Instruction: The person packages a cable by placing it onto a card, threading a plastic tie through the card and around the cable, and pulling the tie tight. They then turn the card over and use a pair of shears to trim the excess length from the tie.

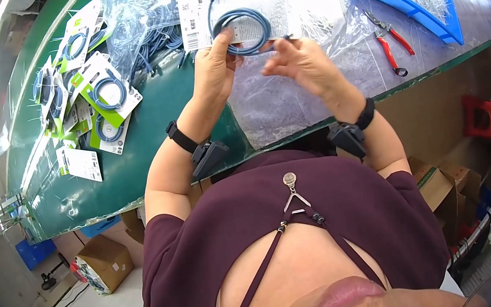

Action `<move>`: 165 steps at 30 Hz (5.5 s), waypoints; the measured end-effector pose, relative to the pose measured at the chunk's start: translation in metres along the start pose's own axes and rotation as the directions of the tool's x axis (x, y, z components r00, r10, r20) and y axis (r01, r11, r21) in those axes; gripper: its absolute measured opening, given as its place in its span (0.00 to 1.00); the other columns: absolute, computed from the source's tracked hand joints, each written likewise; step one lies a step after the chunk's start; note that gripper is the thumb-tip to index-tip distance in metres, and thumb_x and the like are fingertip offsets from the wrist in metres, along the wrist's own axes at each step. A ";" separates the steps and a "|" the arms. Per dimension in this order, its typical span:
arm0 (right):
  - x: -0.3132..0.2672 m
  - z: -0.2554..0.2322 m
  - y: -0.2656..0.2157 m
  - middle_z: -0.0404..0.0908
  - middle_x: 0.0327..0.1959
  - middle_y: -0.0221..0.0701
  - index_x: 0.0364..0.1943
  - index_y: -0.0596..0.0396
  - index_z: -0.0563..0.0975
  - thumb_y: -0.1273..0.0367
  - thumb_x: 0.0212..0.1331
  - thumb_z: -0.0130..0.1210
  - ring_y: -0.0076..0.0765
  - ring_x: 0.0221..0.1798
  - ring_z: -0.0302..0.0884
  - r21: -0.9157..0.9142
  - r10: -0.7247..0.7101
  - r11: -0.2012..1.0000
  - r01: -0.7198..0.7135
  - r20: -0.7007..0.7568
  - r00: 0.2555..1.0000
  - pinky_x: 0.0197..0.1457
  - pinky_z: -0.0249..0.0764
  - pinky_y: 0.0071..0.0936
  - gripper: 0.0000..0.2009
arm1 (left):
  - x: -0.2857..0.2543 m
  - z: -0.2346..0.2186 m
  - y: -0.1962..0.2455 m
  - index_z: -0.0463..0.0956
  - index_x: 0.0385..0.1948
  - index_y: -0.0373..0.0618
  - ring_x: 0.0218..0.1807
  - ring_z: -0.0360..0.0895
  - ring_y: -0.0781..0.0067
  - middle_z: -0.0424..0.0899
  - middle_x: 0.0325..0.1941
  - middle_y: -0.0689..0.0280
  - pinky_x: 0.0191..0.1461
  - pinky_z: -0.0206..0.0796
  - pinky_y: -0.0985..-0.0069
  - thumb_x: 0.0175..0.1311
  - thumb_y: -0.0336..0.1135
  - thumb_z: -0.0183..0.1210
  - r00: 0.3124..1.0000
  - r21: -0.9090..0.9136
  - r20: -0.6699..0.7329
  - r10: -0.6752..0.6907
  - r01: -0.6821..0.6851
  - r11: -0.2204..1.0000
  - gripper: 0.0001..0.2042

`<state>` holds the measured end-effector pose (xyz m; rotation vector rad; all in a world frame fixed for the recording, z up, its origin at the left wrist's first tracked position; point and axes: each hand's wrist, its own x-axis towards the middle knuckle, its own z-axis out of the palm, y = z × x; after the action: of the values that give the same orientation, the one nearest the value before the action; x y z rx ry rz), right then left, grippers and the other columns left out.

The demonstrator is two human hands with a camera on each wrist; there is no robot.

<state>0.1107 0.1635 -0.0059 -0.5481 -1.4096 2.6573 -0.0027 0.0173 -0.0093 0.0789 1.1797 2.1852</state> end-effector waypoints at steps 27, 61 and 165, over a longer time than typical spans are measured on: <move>0.008 -0.010 -0.012 0.80 0.34 0.20 0.36 0.47 0.83 0.73 0.43 0.65 0.28 0.40 0.68 -0.785 -0.661 -0.236 0.573 0.562 0.498 0.48 0.63 0.25 0.12 | -0.021 -0.003 -0.039 0.67 0.54 0.37 0.50 0.77 0.63 0.76 0.52 0.57 0.59 0.72 0.60 0.67 0.28 0.50 0.971 -0.124 0.221 -0.097 0.126 0.984 0.15; 0.033 -0.037 -0.056 0.80 0.40 0.32 0.51 0.63 0.76 0.65 0.63 0.55 0.24 0.40 0.76 0.004 -0.053 0.998 0.057 0.410 0.910 0.48 0.74 0.22 0.17 | -0.012 -0.013 0.003 0.76 0.39 0.38 0.26 0.72 0.81 0.78 0.28 0.67 0.28 0.63 0.84 0.63 0.36 0.59 0.967 0.388 0.249 -0.059 -0.044 0.920 0.10; 0.037 0.007 0.010 0.67 0.56 0.41 0.63 0.54 0.65 0.73 0.42 0.62 0.50 0.61 0.61 -0.839 -0.430 -0.036 0.543 0.504 0.749 0.68 0.55 0.41 0.36 | -0.015 -0.024 -0.038 0.64 0.56 0.39 0.48 0.78 0.63 0.75 0.52 0.57 0.54 0.73 0.64 0.69 0.42 0.50 0.976 -0.213 0.190 -0.105 0.146 0.966 0.20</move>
<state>0.0744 0.1608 -0.0202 0.1408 -2.5972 0.8532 0.0207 0.0061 -0.0495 0.0969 0.8096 2.1354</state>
